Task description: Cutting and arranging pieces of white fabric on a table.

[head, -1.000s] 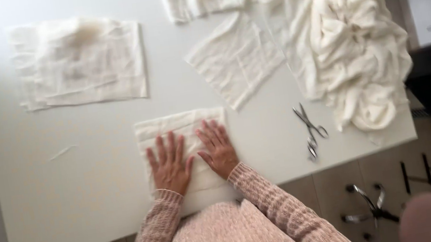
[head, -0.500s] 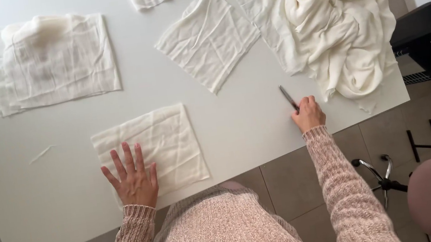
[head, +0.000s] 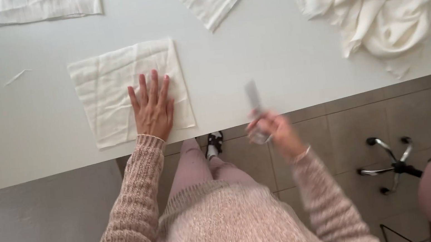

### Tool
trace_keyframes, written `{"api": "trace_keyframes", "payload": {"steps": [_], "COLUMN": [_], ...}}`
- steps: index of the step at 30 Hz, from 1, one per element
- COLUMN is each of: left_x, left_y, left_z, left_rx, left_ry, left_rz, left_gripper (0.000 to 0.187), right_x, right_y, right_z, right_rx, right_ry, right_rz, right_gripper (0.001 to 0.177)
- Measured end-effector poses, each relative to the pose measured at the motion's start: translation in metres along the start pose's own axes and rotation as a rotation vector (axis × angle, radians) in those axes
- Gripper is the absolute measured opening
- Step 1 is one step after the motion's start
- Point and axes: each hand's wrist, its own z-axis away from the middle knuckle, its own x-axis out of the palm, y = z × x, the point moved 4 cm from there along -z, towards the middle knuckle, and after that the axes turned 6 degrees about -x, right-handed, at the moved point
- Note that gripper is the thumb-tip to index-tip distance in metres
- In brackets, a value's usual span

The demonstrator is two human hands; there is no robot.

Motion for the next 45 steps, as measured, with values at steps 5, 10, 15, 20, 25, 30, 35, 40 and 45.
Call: {"api": "trace_keyframes", "payload": {"steps": [5, 10, 15, 20, 25, 30, 35, 40, 45], "left_x": [0.005, 0.017, 0.019, 0.020, 0.015, 0.011, 0.016, 0.012, 0.011], "left_y": [0.021, 0.034, 0.041, 0.041, 0.043, 0.046, 0.046, 0.052, 0.053], "left_z": [0.026, 0.032, 0.035, 0.035, 0.036, 0.037, 0.039, 0.048, 0.051], "left_rx": [0.022, 0.016, 0.063, 0.041, 0.017, 0.011, 0.030, 0.010, 0.024], "left_ry": [-0.018, -0.089, -0.096, -0.125, -0.162, -0.189, -0.162, -0.164, -0.162], "left_rz": [-0.024, -0.025, -0.058, -0.060, -0.054, -0.035, -0.058, -0.060, -0.068], "left_gripper": [0.056, 0.056, 0.057, 0.058, 0.058, 0.059, 0.059, 0.060, 0.061], "right_x": [0.066, 0.085, 0.101, 0.115, 0.122, 0.118, 0.126, 0.143, 0.146], "right_y": [0.101, 0.163, 0.212, 0.218, 0.205, 0.214, 0.234, 0.248, 0.251], "right_z": [0.059, 0.068, 0.072, 0.066, 0.063, 0.051, 0.036, 0.038, 0.037], "right_rx": [0.146, 0.098, 0.129, 0.107, 0.093, 0.035, 0.001, -0.028, -0.087], "right_ry": [-0.212, -0.159, -0.097, -0.062, -0.076, -0.071, -0.131, -0.190, -0.232], "right_rz": [-0.537, -0.466, -0.548, -0.655, -0.701, -0.667, -0.743, -0.890, -0.934], "right_gripper": [0.079, 0.061, 0.060, 0.065, 0.064, 0.065, 0.067, 0.070, 0.068]}}
